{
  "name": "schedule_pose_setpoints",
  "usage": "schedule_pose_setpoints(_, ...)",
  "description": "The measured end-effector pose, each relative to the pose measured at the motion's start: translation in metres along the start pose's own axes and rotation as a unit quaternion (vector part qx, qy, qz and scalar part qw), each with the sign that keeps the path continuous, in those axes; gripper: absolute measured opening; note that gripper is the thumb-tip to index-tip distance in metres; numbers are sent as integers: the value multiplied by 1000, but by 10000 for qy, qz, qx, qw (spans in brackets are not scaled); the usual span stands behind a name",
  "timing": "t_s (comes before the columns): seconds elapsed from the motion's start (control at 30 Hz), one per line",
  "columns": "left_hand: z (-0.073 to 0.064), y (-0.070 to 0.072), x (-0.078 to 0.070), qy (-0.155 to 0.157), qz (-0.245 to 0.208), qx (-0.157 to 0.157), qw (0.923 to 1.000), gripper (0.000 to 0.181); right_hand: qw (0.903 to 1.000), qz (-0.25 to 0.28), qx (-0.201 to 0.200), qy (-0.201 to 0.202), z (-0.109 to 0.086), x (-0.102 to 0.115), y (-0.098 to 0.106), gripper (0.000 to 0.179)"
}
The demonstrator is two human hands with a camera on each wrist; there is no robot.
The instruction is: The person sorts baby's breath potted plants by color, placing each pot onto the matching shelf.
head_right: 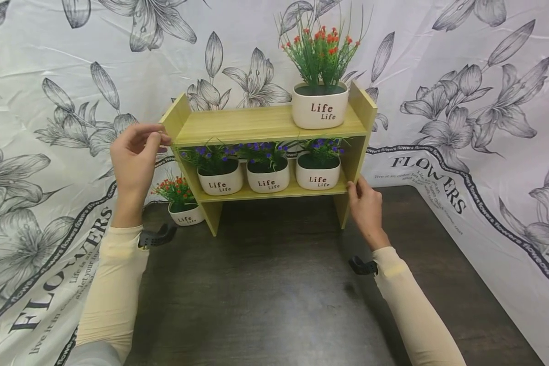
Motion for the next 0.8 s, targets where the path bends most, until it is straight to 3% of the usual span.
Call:
schedule_pose_setpoints(0.37, -17, 58, 67, 508, 264, -509, 9971, 19, 10000, -20, -33, -18, 0, 1, 0, 24)
schedule_pose_setpoints(0.53, -31, 81, 107, 990, 658, -694, 9905, 20, 10000, -83, -34, -33, 0, 1, 0, 25)
schedule_pose_setpoints(0.8, -62, 113, 165, 1428, 1203, -819, 9790, 22, 10000, -22, -86, 23, -1, 1, -1, 25)
Point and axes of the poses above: each hand's wrist, its own z-axis towards the middle knuckle, its own y-axis out of the back of the hand, x = y × z, the point moved 4 cm from there along z, towards the middle knuckle, and after that the axes turned 9 degrees about -z, right-handed, at the moved point
